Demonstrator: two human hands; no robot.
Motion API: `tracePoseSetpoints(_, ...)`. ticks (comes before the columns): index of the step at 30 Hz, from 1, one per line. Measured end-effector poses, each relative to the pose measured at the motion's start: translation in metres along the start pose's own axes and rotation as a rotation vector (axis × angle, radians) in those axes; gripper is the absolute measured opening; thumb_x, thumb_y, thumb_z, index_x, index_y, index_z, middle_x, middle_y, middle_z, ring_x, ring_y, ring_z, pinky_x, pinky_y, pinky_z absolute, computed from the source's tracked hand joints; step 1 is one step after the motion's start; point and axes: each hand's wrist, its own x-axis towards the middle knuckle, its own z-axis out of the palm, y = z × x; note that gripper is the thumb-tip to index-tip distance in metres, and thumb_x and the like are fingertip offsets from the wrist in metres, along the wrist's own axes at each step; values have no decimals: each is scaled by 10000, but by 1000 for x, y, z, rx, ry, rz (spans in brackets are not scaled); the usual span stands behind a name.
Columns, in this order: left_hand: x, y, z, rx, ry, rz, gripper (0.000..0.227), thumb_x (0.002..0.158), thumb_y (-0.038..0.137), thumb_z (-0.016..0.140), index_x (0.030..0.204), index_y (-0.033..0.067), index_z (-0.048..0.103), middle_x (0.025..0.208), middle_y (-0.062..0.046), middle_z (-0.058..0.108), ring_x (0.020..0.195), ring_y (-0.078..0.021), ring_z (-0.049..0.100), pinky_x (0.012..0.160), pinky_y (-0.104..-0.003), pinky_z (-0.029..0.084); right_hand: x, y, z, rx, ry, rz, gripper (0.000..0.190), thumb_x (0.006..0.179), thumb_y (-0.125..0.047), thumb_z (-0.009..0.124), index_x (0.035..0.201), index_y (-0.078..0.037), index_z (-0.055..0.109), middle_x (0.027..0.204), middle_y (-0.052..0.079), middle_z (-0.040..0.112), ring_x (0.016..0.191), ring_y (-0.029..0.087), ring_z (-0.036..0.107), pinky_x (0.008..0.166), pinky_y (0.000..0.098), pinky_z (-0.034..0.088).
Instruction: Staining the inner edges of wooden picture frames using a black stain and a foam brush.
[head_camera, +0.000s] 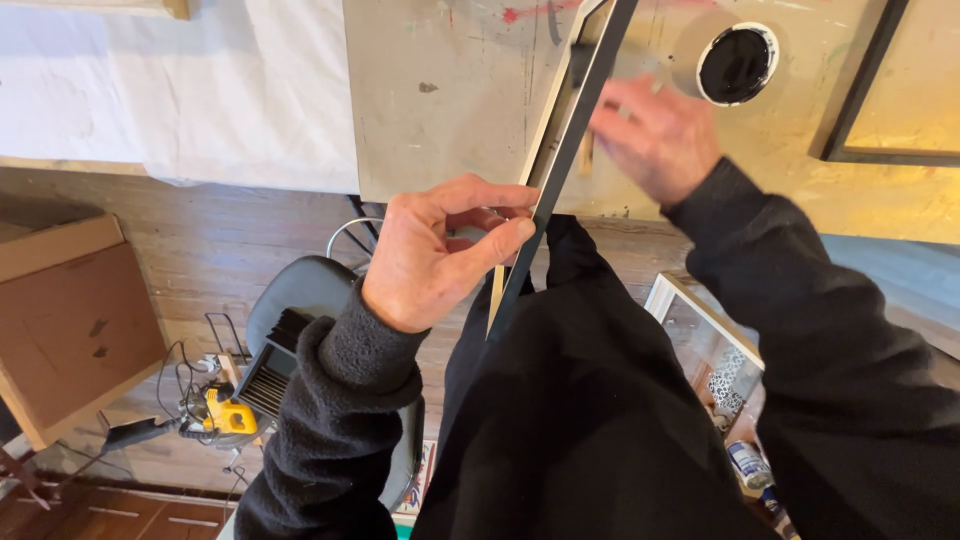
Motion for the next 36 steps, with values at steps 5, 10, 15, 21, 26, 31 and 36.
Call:
tracePoseSetpoints(5,1,0,-3,3,18,11,250,964,61,725,1204,-11,730,976,-42,737,798,-62,678,745,-214,586,-12,-16,-5,-7,-94,-71,283,881,-33,759,1149,-123,739,1183,42,709,862,208,695,639,322,575)
tracePoseSetpoints(10,-1,-1,-1,9,17,16,243,965,63,725,1197,-9,732,973,-39,740,788,-62,672,726,-212,578,-2,5,-5,-73,-53,-19,232,973,-57,765,1191,-120,718,1232,48,697,919,224,694,682,333,575)
tracePoseSetpoints(15,-1,-1,-1,7,18,21,245,962,77,725,1195,-1,733,977,-32,742,787,-62,687,737,-212,586,-20,-19,-4,-25,-105,-90,311,866,-29,765,1159,-126,724,1190,57,702,914,242,701,678,344,582)
tracePoseSetpoints(21,-2,-2,-1,-10,7,24,254,973,82,727,1216,6,732,980,-34,736,803,-63,686,755,-217,588,-10,-1,-1,-19,-95,-58,273,937,-53,788,1197,-117,735,1205,66,686,948,216,695,724,329,597)
tracePoseSetpoints(26,0,0,1,18,8,26,256,965,86,729,1208,7,739,963,-36,747,784,-65,686,734,-219,585,-14,-12,0,-71,-70,-36,263,917,-41,786,1163,-121,737,1217,44,701,936,224,692,718,349,591)
tracePoseSetpoints(31,0,-2,-1,14,2,24,259,963,89,732,1209,10,736,952,-35,748,778,-67,688,728,-218,589,-30,-39,-2,72,-119,-141,389,812,-28,745,1188,-129,743,1214,60,698,965,240,709,740,361,601)
tracePoseSetpoints(36,-1,-3,-1,3,0,36,260,965,88,732,1212,7,734,970,-36,753,790,-67,685,743,-220,586,-10,-12,-4,-36,-121,-8,352,883,-63,790,1226,-119,734,1192,56,709,957,236,705,720,345,583)
